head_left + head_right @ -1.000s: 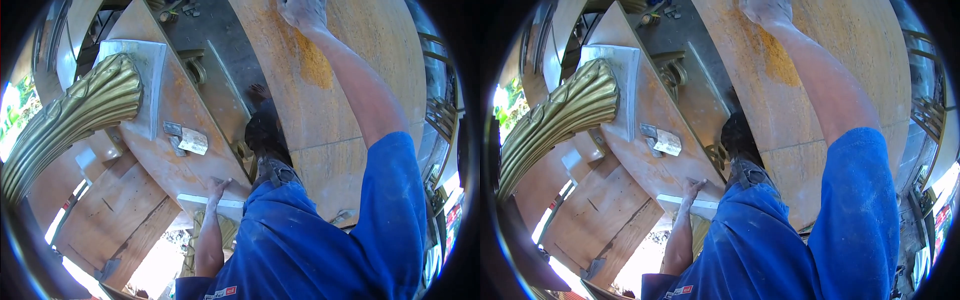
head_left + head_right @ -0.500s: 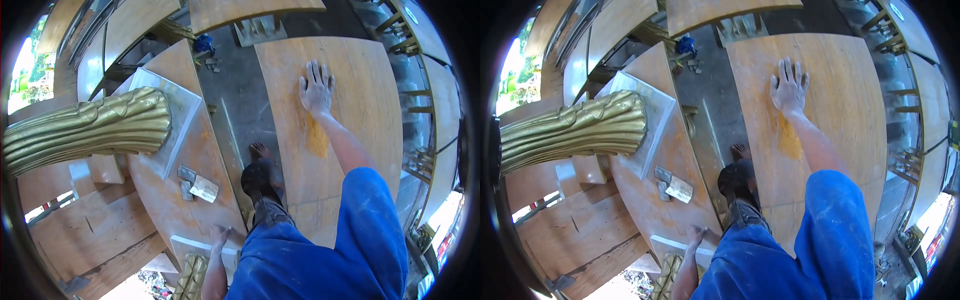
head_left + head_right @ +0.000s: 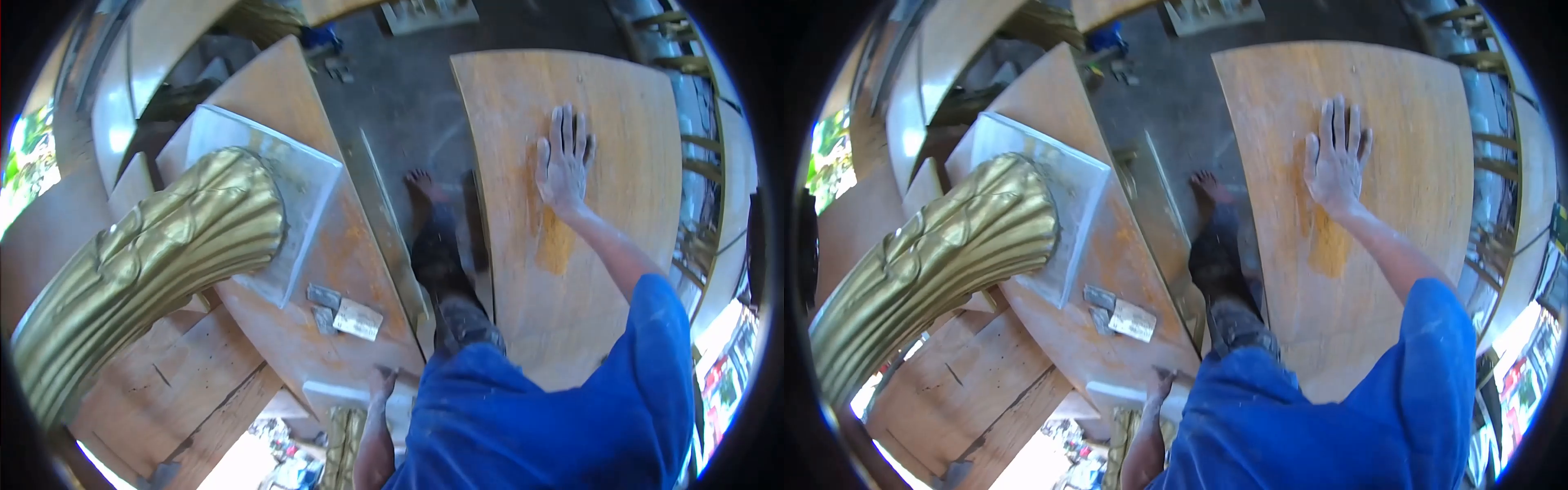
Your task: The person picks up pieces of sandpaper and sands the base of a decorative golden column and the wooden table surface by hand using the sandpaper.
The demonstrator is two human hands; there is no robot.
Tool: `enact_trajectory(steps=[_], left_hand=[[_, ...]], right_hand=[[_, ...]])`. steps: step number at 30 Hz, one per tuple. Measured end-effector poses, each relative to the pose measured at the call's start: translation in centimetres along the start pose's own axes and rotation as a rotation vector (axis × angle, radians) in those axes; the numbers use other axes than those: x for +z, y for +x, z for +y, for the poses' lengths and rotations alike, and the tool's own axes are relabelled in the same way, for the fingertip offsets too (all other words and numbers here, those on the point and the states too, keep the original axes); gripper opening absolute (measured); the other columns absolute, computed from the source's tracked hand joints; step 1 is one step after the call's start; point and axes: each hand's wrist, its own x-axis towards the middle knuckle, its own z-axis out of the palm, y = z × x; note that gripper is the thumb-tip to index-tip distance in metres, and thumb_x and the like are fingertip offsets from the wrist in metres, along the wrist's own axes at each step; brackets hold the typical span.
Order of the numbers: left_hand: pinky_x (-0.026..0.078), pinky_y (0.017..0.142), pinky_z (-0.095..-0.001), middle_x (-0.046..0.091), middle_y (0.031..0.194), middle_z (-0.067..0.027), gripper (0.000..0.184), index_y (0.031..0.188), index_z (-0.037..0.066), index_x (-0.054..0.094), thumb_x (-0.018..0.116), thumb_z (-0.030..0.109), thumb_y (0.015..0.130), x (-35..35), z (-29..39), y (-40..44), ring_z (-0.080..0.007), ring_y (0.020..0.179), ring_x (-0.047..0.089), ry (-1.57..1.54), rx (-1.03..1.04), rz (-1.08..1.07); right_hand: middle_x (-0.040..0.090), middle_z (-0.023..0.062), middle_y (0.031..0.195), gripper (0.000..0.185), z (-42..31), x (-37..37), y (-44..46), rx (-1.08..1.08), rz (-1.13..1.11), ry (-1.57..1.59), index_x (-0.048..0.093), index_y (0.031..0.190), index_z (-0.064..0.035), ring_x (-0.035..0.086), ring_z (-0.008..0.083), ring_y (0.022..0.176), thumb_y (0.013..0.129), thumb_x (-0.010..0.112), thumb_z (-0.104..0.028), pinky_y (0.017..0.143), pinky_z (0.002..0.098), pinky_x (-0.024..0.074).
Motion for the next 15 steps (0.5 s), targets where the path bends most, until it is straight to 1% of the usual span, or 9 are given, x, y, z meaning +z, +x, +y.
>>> enact_trajectory(steps=[1, 5, 6, 10, 12, 13, 15], left_hand=[[0.053, 0.082, -0.0454, 0.067, 0.096, -0.0209, 0.047, 0.108, -0.003, 0.067, 0.077, 0.039, 0.088, -0.8, -0.1, -1.5, -0.0394, 0.087, 0.065, 0.025, -0.030, -0.036], [0.053, 0.074, -0.0389, 0.069, 0.085, -0.0137, 0.031, 0.102, 0.001, 0.068, 0.073, 0.030, 0.093, -4.1, 3.7, -0.1, -0.0313, 0.073, 0.064, -0.041, 0.258, -0.247], [0.053, 0.074, -0.0389, 0.069, 0.085, -0.0137, 0.031, 0.102, 0.001, 0.068, 0.073, 0.030, 0.093, -5.8, 6.7, -1.0, -0.0313, 0.073, 0.064, -0.029, 0.246, -0.260], [0.051, 0.069, -0.0335, 0.068, 0.078, -0.0098, 0.023, 0.098, 0.001, 0.067, 0.067, 0.023, 0.098, -13.5, 24.5, -2.7, -0.0226, 0.066, 0.062, -0.310, 0.094, -0.188], [0.051, 0.068, -0.0331, 0.068, 0.079, -0.0094, 0.021, 0.099, 0.001, 0.067, 0.067, 0.022, 0.098, -14.7, 28.7, -1.9, -0.0215, 0.066, 0.062, -0.307, 0.156, -0.144], [0.050, 0.067, -0.0326, 0.068, 0.079, -0.0090, 0.020, 0.100, 0.001, 0.067, 0.066, 0.021, 0.099, -15.1, 30.7, -1.0, -0.0204, 0.066, 0.062, -0.297, 0.205, -0.108], [0.050, 0.066, -0.0316, 0.068, 0.079, -0.0082, 0.017, 0.101, 0.002, 0.067, 0.065, 0.019, 0.100, -16.0, 33.5, -0.7, -0.0181, 0.067, 0.061, -0.269, 0.282, -0.054]], right_hand=[[0.025, 0.0121, 0.172, 0.064, 0.2, -0.4, -0.9, 0.014, -0.050, -0.010, 0.030, 0.163, -0.0080, 0.017, 0.0346, 0.159, 0.107, 0.043, -0.035, 0.126, 0.0577, 0.0068], [0.024, 0.0139, 0.171, 0.064, -0.2, -1.2, 0.5, 0.002, -0.060, 0.036, 0.032, 0.163, -0.0066, 0.016, 0.0338, 0.159, 0.106, 0.045, -0.034, 0.127, 0.0558, 0.0065], [0.024, 0.0139, 0.171, 0.064, 0.0, -1.1, 0.4, 0.013, -0.078, 0.035, 0.032, 0.163, -0.0066, 0.016, 0.0338, 0.159, 0.106, 0.045, -0.034, 0.127, 0.0558, 0.0065], [0.027, 0.0134, 0.171, 0.063, 0.5, -1.7, 0.6, -0.026, -0.085, 0.117, 0.036, 0.161, -0.0068, 0.018, 0.0334, 0.159, 0.104, 0.049, -0.031, 0.128, 0.0534, 0.0063], [0.031, 0.0123, 0.169, 0.062, 0.2, -2.3, 1.0, -0.001, -0.071, 0.210, 0.041, 0.158, -0.0064, 0.023, 0.0325, 0.158, 0.102, 0.054, -0.029, 0.128, 0.0516, 0.0086], [0.031, 0.0123, 0.169, 0.062, 0.1, -2.2, 1.5, -0.018, -0.035, 0.209, 0.041, 0.158, -0.0064, 0.023, 0.0325, 0.158, 0.102, 0.054, -0.029, 0.128, 0.0516, 0.0086], [0.033, 0.0122, 0.169, 0.058, -0.1, -2.6, 1.5, 0.037, -0.052, 0.228, 0.048, 0.155, -0.0076, 0.028, 0.0328, 0.156, 0.101, 0.056, -0.027, 0.128, 0.0508, 0.0103]])
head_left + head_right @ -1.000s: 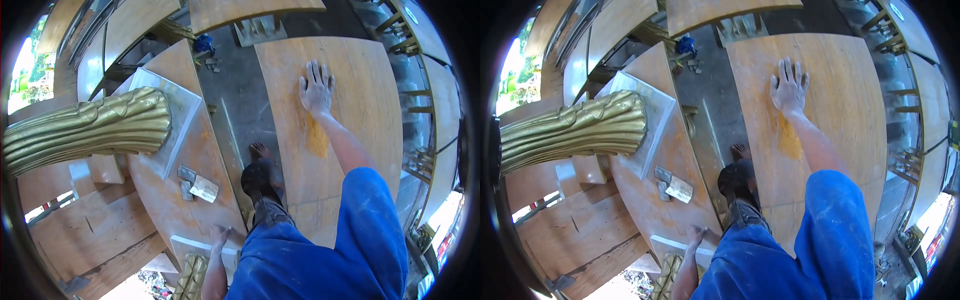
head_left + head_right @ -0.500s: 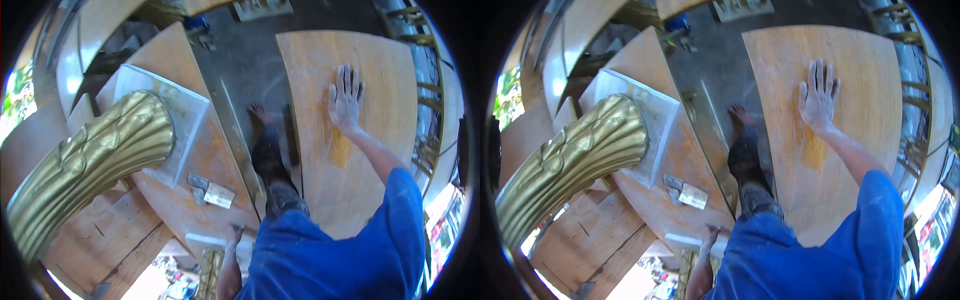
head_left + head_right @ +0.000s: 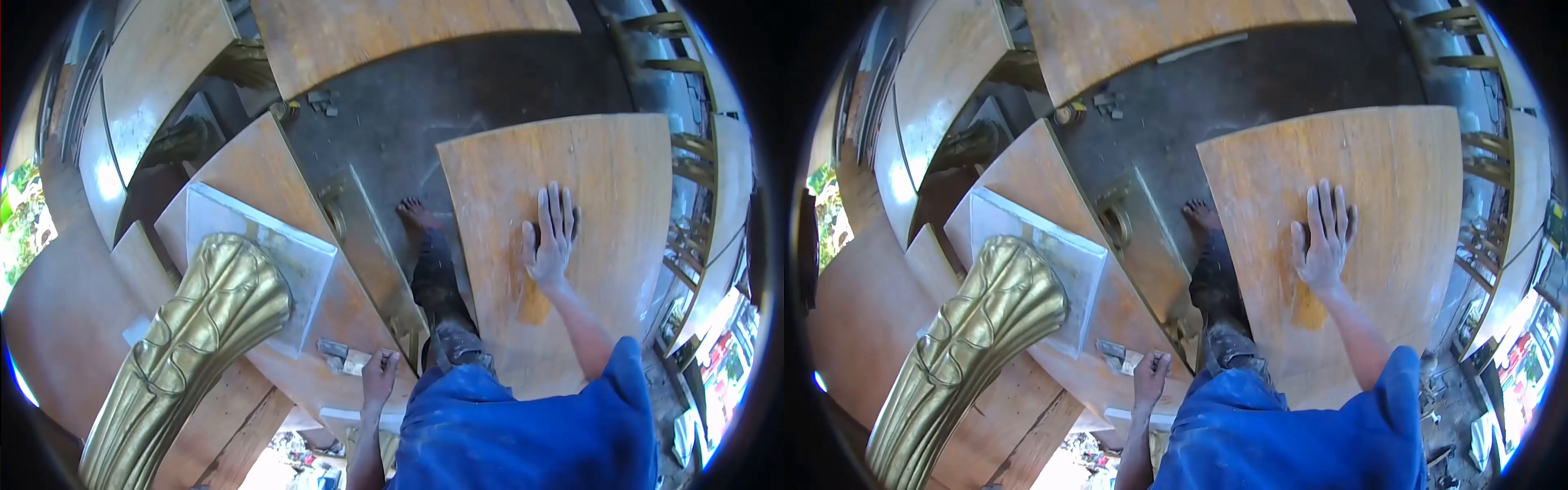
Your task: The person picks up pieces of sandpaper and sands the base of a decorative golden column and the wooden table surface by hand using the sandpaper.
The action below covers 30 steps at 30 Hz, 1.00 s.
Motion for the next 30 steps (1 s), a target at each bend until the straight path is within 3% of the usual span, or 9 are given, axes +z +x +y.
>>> enact_trajectory(steps=[3, 5, 7, 13, 15, 20, 22, 26, 30], left_hand=[[0.050, 0.067, -0.0301, 0.068, 0.080, -0.0069, 0.016, 0.101, 0.002, 0.068, 0.065, 0.018, 0.100, -0.1, 3.6, 0.8, -0.0166, 0.069, 0.062, -0.017, 0.061, 0.003], [0.050, 0.068, -0.0285, 0.067, 0.081, -0.0055, 0.015, 0.102, 0.002, 0.068, 0.066, 0.018, 0.100, -0.4, 4.7, 0.8, -0.0150, 0.070, 0.062, -0.006, 0.084, 0.005], [0.050, 0.068, -0.0287, 0.068, 0.082, -0.0058, 0.016, 0.102, 0.002, 0.068, 0.067, 0.018, 0.099, -1.0, 4.8, 0.9, -0.0153, 0.071, 0.062, 0.005, 0.099, 0.029], [0.051, 0.069, -0.0295, 0.070, 0.085, -0.0073, 0.017, 0.105, 0.002, 0.068, 0.068, 0.018, 0.098, -1.3, 1.2, -0.6, -0.0167, 0.072, 0.063, 0.055, 0.105, 0.119], [0.051, 0.069, -0.0297, 0.071, 0.087, -0.0079, 0.018, 0.106, 0.002, 0.068, 0.069, 0.018, 0.097, -1.4, -0.3, -0.9, -0.0174, 0.072, 0.064, 0.071, 0.099, 0.147], [0.052, 0.071, -0.0302, 0.072, 0.087, -0.0082, 0.019, 0.108, 0.002, 0.068, 0.068, 0.017, 0.097, -0.5, 0.4, -2.0, -0.0183, 0.073, 0.066, 0.024, 0.059, 0.195], [0.053, 0.071, -0.0304, 0.072, 0.088, -0.0083, 0.019, 0.109, 0.002, 0.068, 0.068, 0.017, 0.097, -0.2, 0.5, -1.7, -0.0184, 0.073, 0.066, 0.011, 0.048, 0.185], [0.053, 0.072, -0.0310, 0.072, 0.088, -0.0086, 0.019, 0.109, 0.001, 0.068, 0.068, 0.017, 0.097, -0.2, 0.4, -1.5, -0.0186, 0.074, 0.067, 0.004, 0.017, 0.135], [0.053, 0.072, -0.0310, 0.072, 0.089, -0.0086, 0.019, 0.109, 0.001, 0.068, 0.068, 0.017, 0.097, -0.2, 0.2, -0.8, -0.0185, 0.075, 0.066, -0.035, 0.030, 0.134]], right_hand=[[0.047, 0.0141, 0.159, 0.053, -1.5, 0.5, 3.0, 0.076, 0.070, -0.015, 0.054, 0.150, -0.0068, 0.039, 0.0314, 0.149, 0.099, 0.061, -0.018, 0.124, 0.0468, 0.0237], [0.061, 0.0141, 0.140, 0.047, -4.9, 1.0, 8.7, 0.203, 0.223, 0.525, 0.059, 0.143, -0.0052, 0.053, 0.0287, 0.132, 0.096, 0.064, -0.007, 0.115, 0.0389, 0.0384], [0.066, 0.0124, 0.125, 0.042, -8.2, 1.3, 18.6, -0.084, 0.261, 0.582, 0.065, 0.134, -0.0046, 0.063, 0.0297, 0.106, 0.092, 0.066, -0.003, 0.095, 0.0367, 0.0501], [0.069, 0.0141, 0.120, 0.041, -13.1, 11.6, 41.9, -0.277, 0.515, 0.323, 0.065, 0.124, -0.0045, 0.063, 0.0342, 0.099, 0.086, 0.073, -0.017, 0.085, 0.0415, 0.0514], [0.072, 0.0137, 0.110, 0.031, -13.9, 14.5, 44.8, -0.100, 0.497, 0.010, 0.069, 0.113, -0.0063, 0.065, 0.0346, 0.092, 0.086, 0.073, -0.021, 0.083, 0.0427, 0.0520], [0.075, 0.0150, 0.103, 0.041, -12.6, 14.7, 44.1, -0.161, 0.279, 0.364, 0.072, 0.117, -0.0020, 0.068, 0.0312, 0.085, 0.088, 0.075, -0.031, 0.080, 0.0391, 0.0533], [0.073, 0.0136, 0.081, 0.022, -12.1, 13.6, 42.2, -0.034, 0.312, 0.675, 0.074, 0.098, -0.0026, 0.064, 0.0333, 0.067, 0.089, 0.071, -0.023, 0.069, 0.0413, 0.0512], [0.073, 0.0148, 0.078, 0.027, -9.9, 12.5, 41.1, 0.044, 0.516, 0.722, 0.072, 0.099, 0.0003, 0.062, 0.0341, 0.062, 0.088, 0.072, -0.024, 0.063, 0.0409, 0.0502], [0.073, 0.0132, 0.085, 0.024, -8.9, 10.6, 40.4, 0.200, 0.223, 0.631, 0.074, 0.096, -0.0034, 0.064, 0.0312, 0.072, 0.087, 0.074, -0.026, 0.073, 0.0416, 0.0492]])
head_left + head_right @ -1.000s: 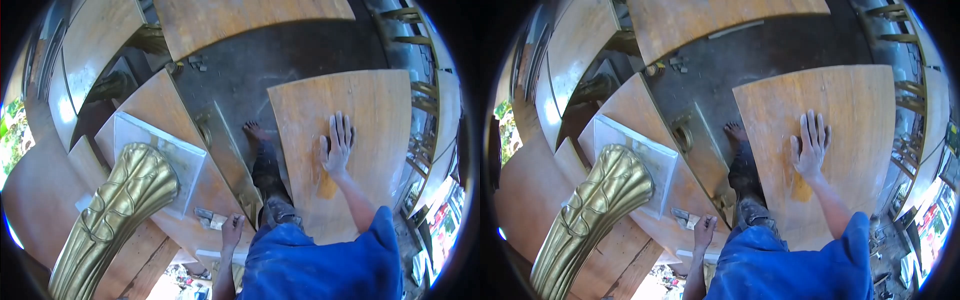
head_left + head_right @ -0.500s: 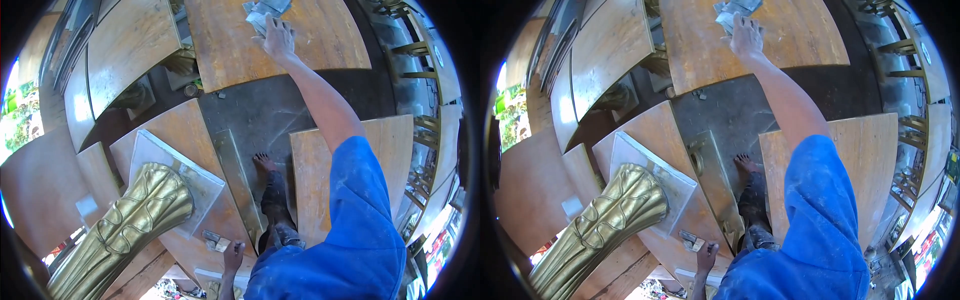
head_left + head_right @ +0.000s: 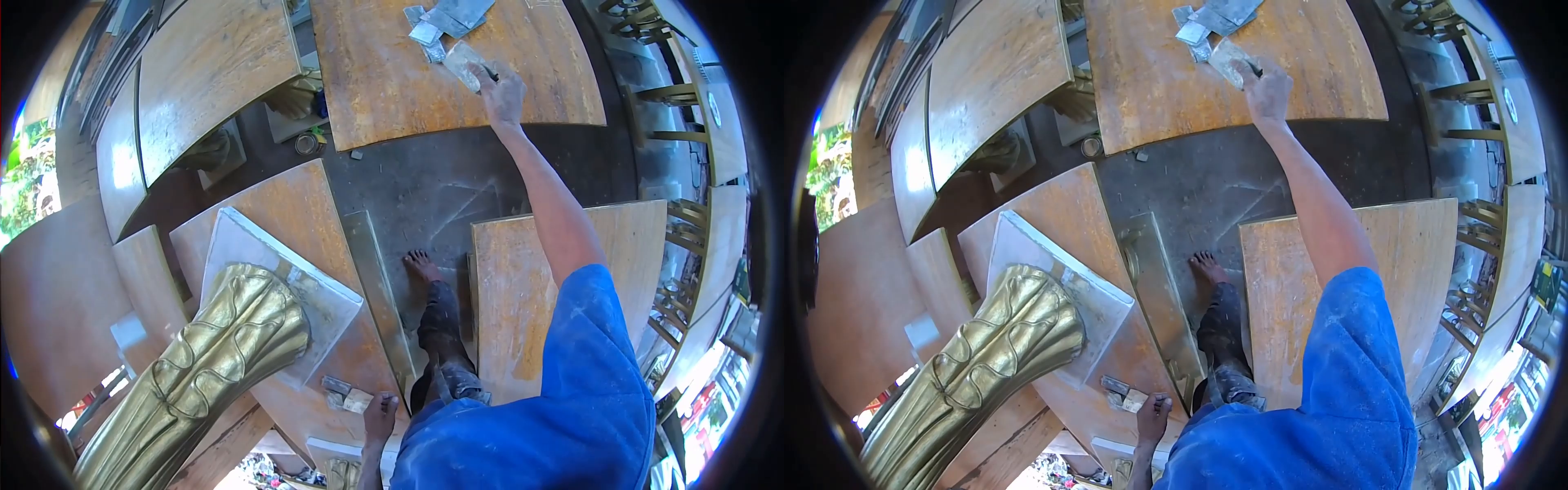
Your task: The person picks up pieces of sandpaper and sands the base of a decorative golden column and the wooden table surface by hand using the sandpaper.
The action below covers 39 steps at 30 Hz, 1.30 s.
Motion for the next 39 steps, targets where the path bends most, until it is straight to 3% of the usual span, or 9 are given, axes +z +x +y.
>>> enact_trajectory(steps=[5, 13, 18, 20, 24, 25, 31, 37, 39], left_hand=[[0.053, 0.071, -0.0306, 0.072, 0.089, -0.0085, 0.019, 0.109, 0.001, 0.068, 0.068, 0.017, 0.097, 0.2, 1.1, 0.1, -0.0184, 0.074, 0.066, 0.030, 0.029, 0.021], [0.051, 0.070, -0.0305, 0.071, 0.083, -0.0073, 0.020, 0.106, 0.001, 0.069, 0.068, 0.019, 0.098, 0.1, 1.2, -0.4, -0.0177, 0.073, 0.064, 0.019, 0.018, 0.075], [0.051, 0.068, -0.0331, 0.073, 0.086, -0.0072, 0.021, 0.098, 0.003, 0.072, 0.065, 0.023, 0.099, -1.6, 6.8, 1.3, -0.0187, 0.071, 0.064, 0.010, -0.119, 0.034], [0.049, 0.072, -0.0274, 0.066, 0.080, -0.0039, 0.018, 0.099, 0.003, 0.070, 0.062, 0.019, 0.101, -2.8, 12.0, 4.5, -0.0133, 0.074, 0.058, -0.316, 0.040, 0.066], [0.047, 0.098, -0.0292, 0.066, 0.127, -0.0102, 0.034, 0.136, -0.001, 0.059, 0.058, 0.009, 0.105, -4.8, 23.7, 11.3, -0.0166, 0.110, 0.061, -0.963, 0.345, 0.230], [0.048, 0.095, -0.0273, 0.068, 0.120, -0.0083, 0.029, 0.131, -0.001, 0.062, 0.060, 0.009, 0.104, -5.3, 25.0, 12.8, -0.0144, 0.104, 0.063, -1.090, 0.404, 0.268], [0.051, 0.085, -0.0243, 0.071, 0.106, -0.0070, 0.021, 0.120, -0.001, 0.065, 0.066, 0.008, 0.101, -7.9, 22.1, 12.3, -0.0112, 0.092, 0.064, -0.813, 0.437, 0.275], [0.053, 0.076, -0.0236, 0.073, 0.103, -0.0069, 0.019, 0.118, 0.000, 0.065, 0.062, 0.012, 0.103, -5.7, 14.7, 8.5, -0.0114, 0.083, 0.066, -0.828, 0.179, 0.384], [0.053, 0.073, -0.0234, 0.074, 0.104, -0.0077, 0.020, 0.119, 0.000, 0.064, 0.060, 0.014, 0.105, -4.6, 12.2, 6.4, -0.0111, 0.080, 0.067, -0.779, 0.254, 0.467]], right_hand=[[0.071, 0.0118, 0.092, 0.017, -3.8, 2.2, 0.5, -0.571, 0.344, -0.363, 0.076, 0.091, -0.0077, 0.063, 0.0281, 0.085, 0.087, 0.074, -0.025, 0.084, 0.0434, 0.0441], [0.067, 0.0113, 0.083, 0.017, -4.2, 5.2, 0.4, -0.557, 0.117, -0.570, 0.071, 0.083, -0.0080, 0.064, 0.0305, 0.080, 0.090, 0.070, -0.023, 0.080, 0.0402, 0.0436], [0.066, 0.0098, 0.075, 0.017, -4.9, 1.4, -5.4, -0.240, -0.010, 0.025, 0.069, 0.086, -0.0015, 0.058, 0.0252, 0.063, 0.094, 0.063, -0.016, 0.061, 0.0331, 0.0444], [0.063, 0.0046, 0.073, 0.022, -8.5, -2.1, -9.3, 0.212, -0.430, 0.378, 0.070, 0.092, -0.0010, 0.053, 0.0150, 0.063, 0.098, 0.062, -0.020, 0.062, 0.0271, 0.0422], [0.063, 0.0005, 0.075, 0.018, -12.8, -6.6, -20.1, 0.408, -0.945, 0.597, 0.072, 0.097, -0.0025, 0.054, 0.0084, 0.069, 0.099, 0.064, -0.018, 0.064, 0.0222, 0.0417], [0.063, 0.0005, 0.075, 0.016, -13.4, -7.7, -22.7, 0.524, -1.065, 0.645, 0.072, 0.097, -0.0026, 0.055, 0.0084, 0.070, 0.098, 0.065, -0.017, 0.065, 0.0214, 0.0424], [0.067, 0.0021, 0.080, 0.011, -16.9, -9.0, -32.0, 0.790, -1.019, 0.874, 0.072, 0.102, -0.0025, 0.060, 0.0100, 0.071, 0.095, 0.072, -0.012, 0.068, 0.0205, 0.0494], [0.070, 0.0043, 0.089, 0.016, -17.1, -7.9, -38.7, 1.012, -1.190, 0.886, 0.072, 0.104, 0.0005, 0.061, 0.0126, 0.075, 0.096, 0.072, -0.013, 0.075, 0.0256, 0.0515], [0.072, 0.0041, 0.091, 0.014, -17.3, -8.5, -39.9, 0.792, -1.260, 0.745, 0.073, 0.102, 0.0004, 0.063, 0.0126, 0.076, 0.095, 0.072, -0.012, 0.076, 0.0257, 0.0522]])
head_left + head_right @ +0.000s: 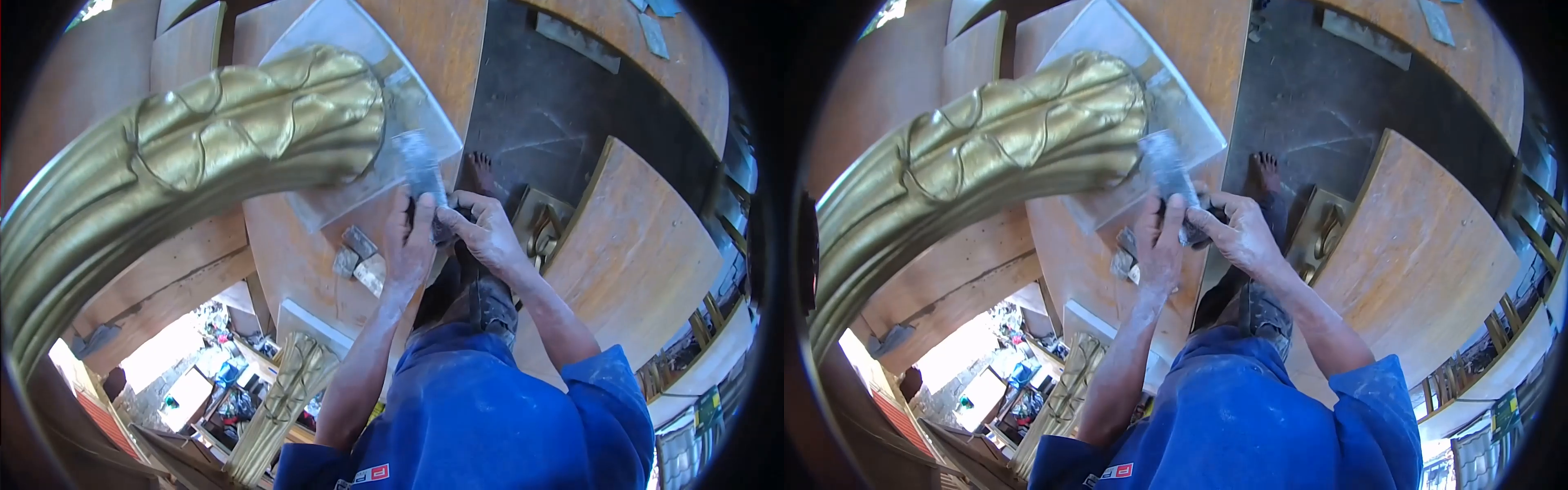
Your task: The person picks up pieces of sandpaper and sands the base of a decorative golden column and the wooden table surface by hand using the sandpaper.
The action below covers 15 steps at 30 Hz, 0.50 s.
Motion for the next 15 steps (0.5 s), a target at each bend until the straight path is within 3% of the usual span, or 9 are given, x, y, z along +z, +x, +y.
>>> enact_trajectory(steps=[2, 3, 4, 5, 6, 8, 9, 11, 15], left_hand=[[0.054, 0.072, -0.0233, 0.075, 0.106, -0.0092, 0.021, 0.120, 0.001, 0.062, 0.058, 0.016, 0.107, -2.8, -1.4, -1.1, -0.0113, 0.080, 0.069, 0.108, 0.099, 0.067], [0.054, 0.072, -0.0232, 0.075, 0.107, -0.0103, 0.022, 0.121, 0.001, 0.061, 0.056, 0.017, 0.107, -4.9, -2.0, -1.3, -0.0117, 0.082, 0.070, 0.206, 0.144, 0.099], [0.053, 0.072, -0.0250, 0.074, 0.102, -0.0085, 0.019, 0.119, 0.002, 0.064, 0.057, 0.015, 0.106, -6.8, -1.7, -1.5, -0.0124, 0.076, 0.067, 0.197, -0.005, 0.133], [0.052, 0.074, -0.0258, 0.073, 0.102, -0.0077, 0.020, 0.121, 0.003, 0.066, 0.058, 0.014, 0.105, -9.5, -2.7, -0.9, -0.0129, 0.078, 0.065, 0.547, 0.161, 0.135], [0.051, 0.075, -0.0266, 0.072, 0.102, -0.0069, 0.022, 0.122, 0.004, 0.068, 0.059, 0.012, 0.104, -11.3, -4.2, -0.1, -0.0134, 0.079, 0.063, 0.895, 0.327, 0.123], [0.049, 0.079, -0.0283, 0.069, 0.109, -0.0064, 0.027, 0.127, 0.006, 0.071, 0.061, 0.011, 0.103, -11.1, -6.2, 2.1, -0.0158, 0.087, 0.059, 0.997, 0.665, 0.143], [0.046, 0.089, -0.0300, 0.066, 0.129, -0.0057, 0.035, 0.136, 0.010, 0.069, 0.061, 0.010, 0.102, -10.6, -7.5, 3.4, -0.0177, 0.100, 0.059, 0.996, 0.799, 0.162], [0.042, 0.096, -0.0331, 0.060, 0.145, -0.0014, 0.039, 0.138, 0.014, 0.068, 0.062, 0.010, 0.100, -9.9, -9.7, 6.2, -0.0212, 0.101, 0.060, 1.147, 0.996, 0.083], [0.045, 0.093, -0.0361, 0.060, 0.145, 0.0017, 0.046, 0.141, 0.018, 0.065, 0.064, 0.012, 0.096, -11.2, -12.6, 5.5, -0.0241, 0.097, 0.058, 1.268, 0.990, 0.084]], right_hand=[[0.074, 0.0053, 0.090, 0.018, 0.7, -1.4, -0.2, -0.175, 0.066, -0.551, 0.077, 0.099, -0.0011, 0.066, 0.0140, 0.077, 0.097, 0.072, -0.019, 0.074, 0.0270, 0.0527], [0.076, 0.0071, 0.103, 0.019, 2.2, -3.5, 1.0, -0.482, 0.196, -0.681, 0.078, 0.106, -0.0041, 0.069, 0.0178, 0.089, 0.096, 0.074, -0.020, 0.084, 0.0281, 0.0524], [0.076, 0.0067, 0.113, 0.021, 1.1, -5.1, 0.8, -0.462, 0.413, -0.605, 0.077, 0.111, -0.0050, 0.069, 0.0186, 0.098, 0.096, 0.073, -0.019, 0.089, 0.0292, 0.0521], [0.075, 0.0056, 0.116, 0.025, 1.3, -9.8, 1.5, -0.651, 0.657, -0.980, 0.075, 0.120, -0.0074, 0.070, 0.0193, 0.101, 0.097, 0.071, -0.018, 0.091, 0.0303, 0.0527], [0.074, 0.0063, 0.123, 0.031, 0.7, -14.0, 1.8, -0.776, 0.754, -1.048, 0.071, 0.129, -0.0094, 0.070, 0.0219, 0.106, 0.099, 0.069, -0.021, 0.097, 0.0338, 0.0521], [0.073, 0.0052, 0.126, 0.036, -0.8, -21.1, 1.5, -0.814, 0.940, -1.371, 0.068, 0.135, -0.0137, 0.069, 0.0260, 0.112, 0.101, 0.068, -0.027, 0.103, 0.0363, 0.0501], [0.072, 0.0025, 0.128, 0.037, 0.2, -22.8, 1.8, -0.903, 1.128, -1.558, 0.068, 0.135, -0.0187, 0.066, 0.0279, 0.119, 0.101, 0.067, -0.033, 0.108, 0.0397, 0.0476], [0.069, 0.0009, 0.133, 0.042, 1.8, -24.7, 1.8, -1.017, 1.100, -1.593, 0.066, 0.137, -0.0233, 0.061, 0.0277, 0.127, 0.101, 0.064, -0.044, 0.110, 0.0417, 0.0456], [0.065, 0.0012, 0.140, 0.050, 1.4, -26.6, 2.3, -0.882, 1.110, -1.667, 0.062, 0.141, -0.0246, 0.057, 0.0295, 0.132, 0.099, 0.061, -0.052, 0.112, 0.0446, 0.0438]])
